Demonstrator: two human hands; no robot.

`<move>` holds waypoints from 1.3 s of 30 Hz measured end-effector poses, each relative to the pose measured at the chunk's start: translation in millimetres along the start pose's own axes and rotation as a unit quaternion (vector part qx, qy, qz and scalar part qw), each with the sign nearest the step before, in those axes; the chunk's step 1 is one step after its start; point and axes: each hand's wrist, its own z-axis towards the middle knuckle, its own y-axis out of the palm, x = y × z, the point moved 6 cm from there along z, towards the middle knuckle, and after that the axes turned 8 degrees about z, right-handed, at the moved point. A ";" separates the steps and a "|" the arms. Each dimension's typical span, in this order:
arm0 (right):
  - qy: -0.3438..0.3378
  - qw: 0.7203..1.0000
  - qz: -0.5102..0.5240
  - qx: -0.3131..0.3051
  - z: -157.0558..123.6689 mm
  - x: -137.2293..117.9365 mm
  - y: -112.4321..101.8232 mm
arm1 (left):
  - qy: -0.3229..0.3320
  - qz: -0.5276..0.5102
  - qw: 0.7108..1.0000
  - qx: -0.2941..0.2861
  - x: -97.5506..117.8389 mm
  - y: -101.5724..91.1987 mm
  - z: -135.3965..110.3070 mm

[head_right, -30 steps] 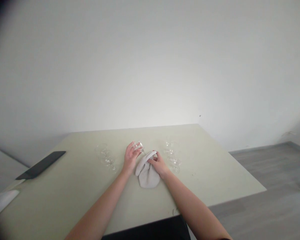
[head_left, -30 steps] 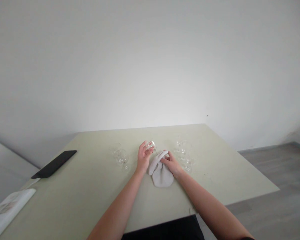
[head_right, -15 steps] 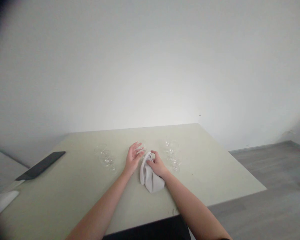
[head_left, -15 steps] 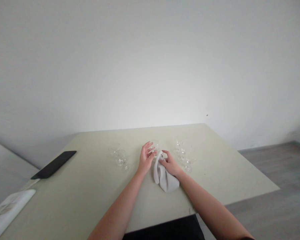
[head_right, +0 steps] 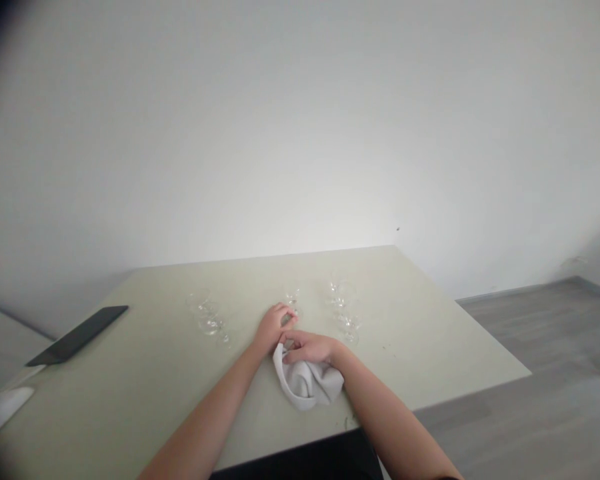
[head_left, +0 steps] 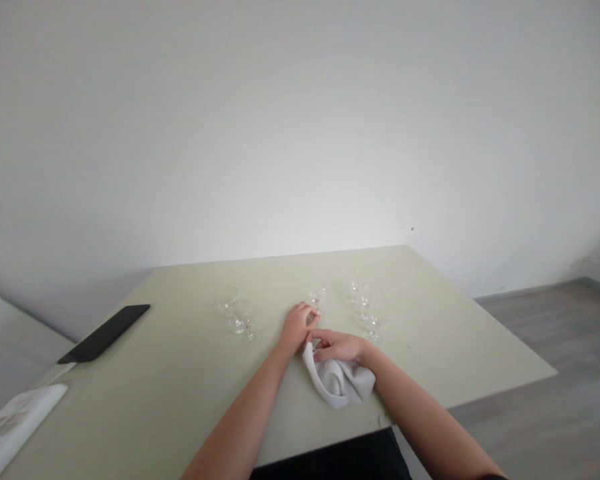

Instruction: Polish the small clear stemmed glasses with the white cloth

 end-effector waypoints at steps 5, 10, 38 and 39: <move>-0.009 1.000 -0.017 0.015 -0.5 -2.2 -0.4 | 0.122 0.013 0.991 -0.061 9.8 15.3 -1.5; -0.015 1.000 -0.016 0.014 0.0 -2.3 -1.3 | 0.139 0.030 0.985 -0.095 6.0 28.4 -3.4; 0.079 0.987 -0.046 -0.136 -6.4 -3.5 19.3 | 0.172 0.155 0.966 -0.112 25.0 37.9 -8.6; 0.080 0.987 -0.047 -0.134 -6.5 -3.6 19.1 | 0.173 0.155 0.966 -0.111 24.9 38.1 -8.6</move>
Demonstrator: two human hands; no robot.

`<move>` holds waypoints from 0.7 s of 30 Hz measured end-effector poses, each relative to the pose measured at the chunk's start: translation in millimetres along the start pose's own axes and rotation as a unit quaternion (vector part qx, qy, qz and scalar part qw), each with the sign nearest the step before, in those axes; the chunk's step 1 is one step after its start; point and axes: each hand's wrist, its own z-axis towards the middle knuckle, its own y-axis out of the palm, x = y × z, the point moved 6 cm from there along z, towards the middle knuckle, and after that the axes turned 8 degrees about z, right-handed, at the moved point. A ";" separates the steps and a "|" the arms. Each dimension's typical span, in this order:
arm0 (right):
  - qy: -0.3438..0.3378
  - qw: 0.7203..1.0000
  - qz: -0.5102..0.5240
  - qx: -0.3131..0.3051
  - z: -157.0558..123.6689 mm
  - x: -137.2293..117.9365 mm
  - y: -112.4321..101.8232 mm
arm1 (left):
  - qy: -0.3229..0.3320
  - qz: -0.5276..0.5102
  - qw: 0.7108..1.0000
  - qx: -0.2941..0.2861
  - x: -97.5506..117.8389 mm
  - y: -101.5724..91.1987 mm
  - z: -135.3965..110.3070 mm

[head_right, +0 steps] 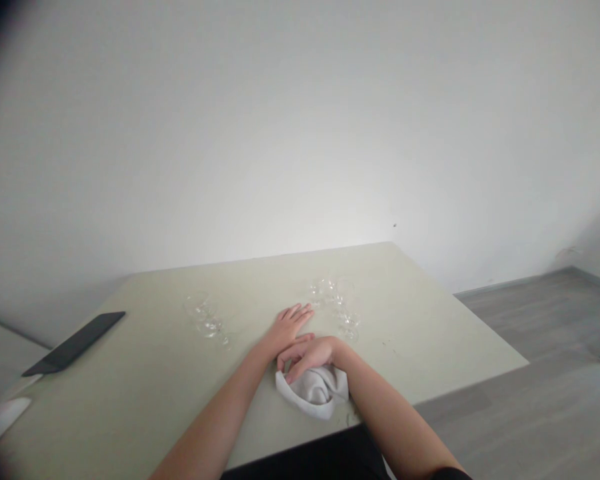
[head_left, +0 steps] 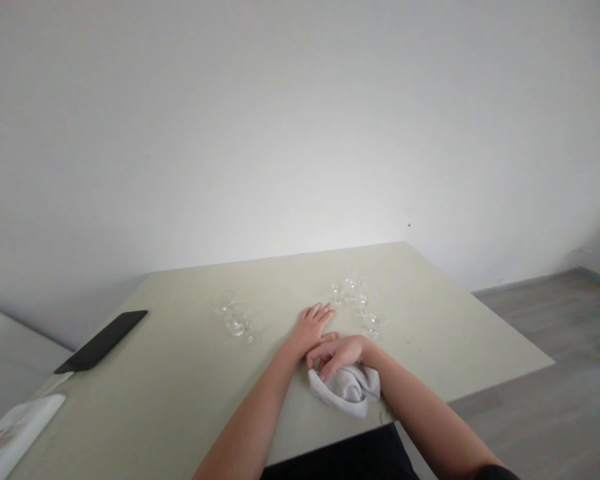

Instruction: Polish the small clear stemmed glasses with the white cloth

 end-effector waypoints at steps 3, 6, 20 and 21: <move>-0.005 1.000 0.001 0.007 -0.3 -0.8 -0.8 | 0.000 0.003 1.000 -0.003 0.6 -0.3 0.6; -0.005 1.000 -0.006 0.013 -0.1 -0.3 -2.0 | -0.001 0.002 1.000 -0.003 1.1 -1.2 1.6; -0.027 0.999 -0.017 0.020 -2.0 -5.6 -3.3 | -0.003 0.008 1.000 0.001 -0.7 1.5 2.7; -0.027 0.999 -0.012 0.021 -2.1 -4.7 -3.7 | -0.007 0.004 1.000 -0.001 -0.6 1.0 2.8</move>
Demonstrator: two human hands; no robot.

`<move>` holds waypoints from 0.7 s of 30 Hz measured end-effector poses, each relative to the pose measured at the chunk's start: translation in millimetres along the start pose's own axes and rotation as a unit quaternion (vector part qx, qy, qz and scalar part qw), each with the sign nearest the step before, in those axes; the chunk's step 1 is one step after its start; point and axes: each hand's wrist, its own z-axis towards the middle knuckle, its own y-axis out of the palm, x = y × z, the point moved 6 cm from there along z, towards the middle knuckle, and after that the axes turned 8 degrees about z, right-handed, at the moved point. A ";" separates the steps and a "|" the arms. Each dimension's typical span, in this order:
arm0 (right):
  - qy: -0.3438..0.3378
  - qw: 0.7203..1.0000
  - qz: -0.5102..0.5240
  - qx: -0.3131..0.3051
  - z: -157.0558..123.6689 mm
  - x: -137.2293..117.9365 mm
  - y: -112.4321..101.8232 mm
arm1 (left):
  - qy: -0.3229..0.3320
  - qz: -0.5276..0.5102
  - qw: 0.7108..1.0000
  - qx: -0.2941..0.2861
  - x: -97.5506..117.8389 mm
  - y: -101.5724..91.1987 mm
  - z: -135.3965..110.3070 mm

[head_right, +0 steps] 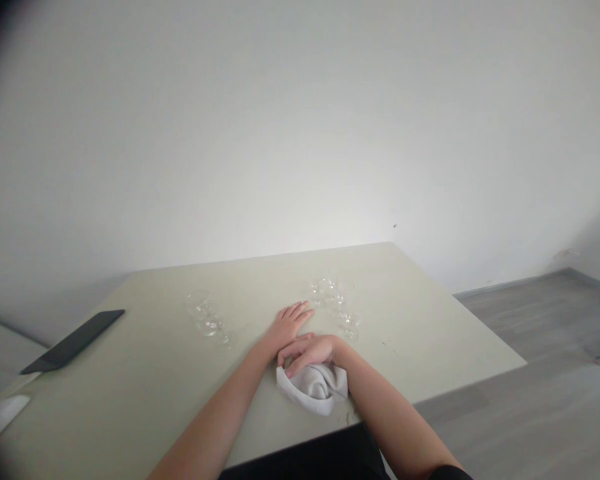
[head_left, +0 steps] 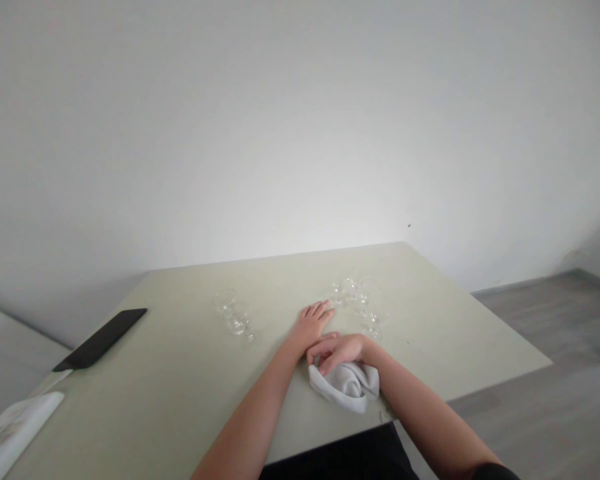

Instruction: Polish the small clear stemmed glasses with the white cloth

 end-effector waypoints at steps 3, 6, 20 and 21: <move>-0.006 0.999 0.035 0.008 -0.7 2.2 -1.0 | -0.035 -0.025 0.999 0.026 -0.7 -9.5 -0.7; 0.002 0.998 0.067 0.004 -1.6 5.4 0.3 | -0.087 -0.058 0.987 0.120 -2.6 -37.1 -5.7; 0.079 0.993 0.081 0.024 -4.7 11.4 1.3 | -0.339 0.198 0.906 0.161 -17.0 -139.8 -41.5; 0.084 0.993 0.084 0.026 -4.9 12.3 1.1 | -0.341 0.209 0.904 0.154 -18.2 -138.7 -41.7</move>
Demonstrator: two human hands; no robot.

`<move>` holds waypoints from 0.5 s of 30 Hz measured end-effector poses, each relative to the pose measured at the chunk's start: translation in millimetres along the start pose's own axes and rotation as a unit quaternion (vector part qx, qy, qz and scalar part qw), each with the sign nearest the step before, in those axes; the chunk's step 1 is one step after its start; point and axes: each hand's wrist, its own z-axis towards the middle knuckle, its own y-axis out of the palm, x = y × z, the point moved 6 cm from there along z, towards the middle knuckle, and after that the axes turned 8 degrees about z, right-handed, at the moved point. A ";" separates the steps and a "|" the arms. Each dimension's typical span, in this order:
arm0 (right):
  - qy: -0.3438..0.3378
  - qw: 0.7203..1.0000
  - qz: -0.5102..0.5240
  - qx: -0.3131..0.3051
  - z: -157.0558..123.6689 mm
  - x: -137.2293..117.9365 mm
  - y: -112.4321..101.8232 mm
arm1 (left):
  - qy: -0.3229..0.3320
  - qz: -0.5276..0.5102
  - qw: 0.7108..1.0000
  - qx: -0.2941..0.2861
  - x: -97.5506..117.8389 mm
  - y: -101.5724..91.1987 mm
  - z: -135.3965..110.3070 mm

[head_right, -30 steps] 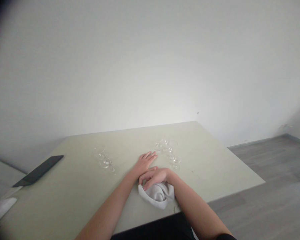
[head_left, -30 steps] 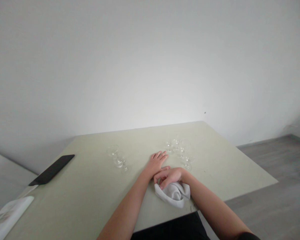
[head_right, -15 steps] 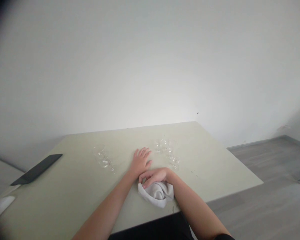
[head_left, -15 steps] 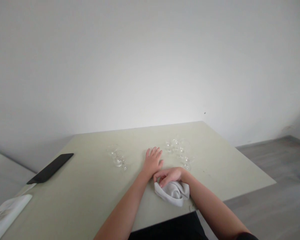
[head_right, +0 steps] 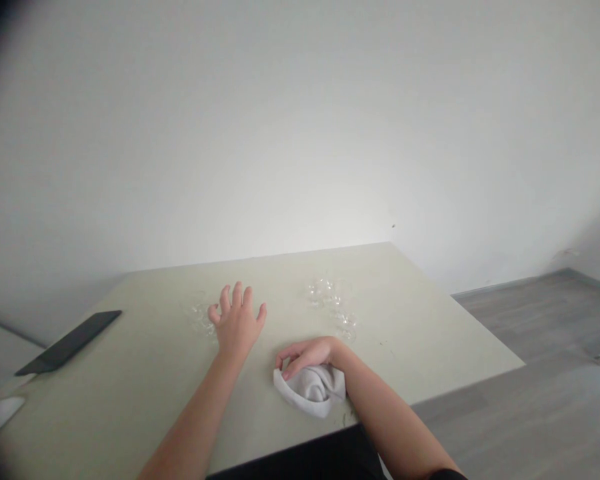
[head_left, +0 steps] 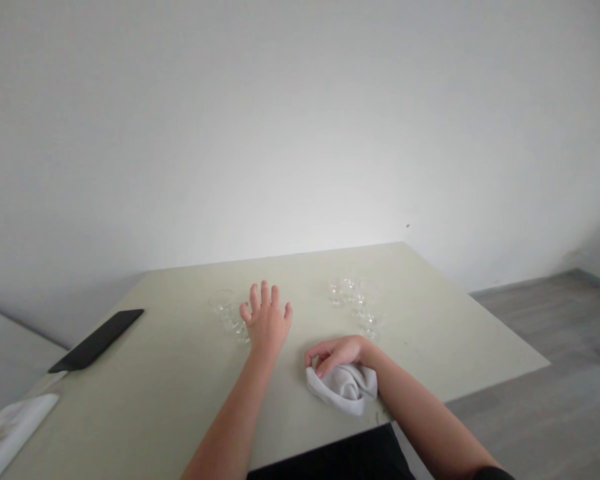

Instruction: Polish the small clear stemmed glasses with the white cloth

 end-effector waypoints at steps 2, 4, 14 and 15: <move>0.001 1.000 0.006 0.002 0.2 0.8 -0.4 | -0.003 0.015 1.000 -0.003 -2.6 2.8 0.2; -0.009 1.000 0.014 -0.002 0.6 0.4 -0.3 | -0.007 0.020 1.000 -0.007 -6.0 4.9 0.8; -0.078 0.994 0.063 0.034 4.3 -4.7 -4.4 | -0.018 0.029 0.999 0.002 -16.3 2.8 3.3; -0.099 0.988 0.088 0.080 5.6 -6.1 -11.5 | -0.017 0.027 0.999 0.001 -16.3 2.4 3.5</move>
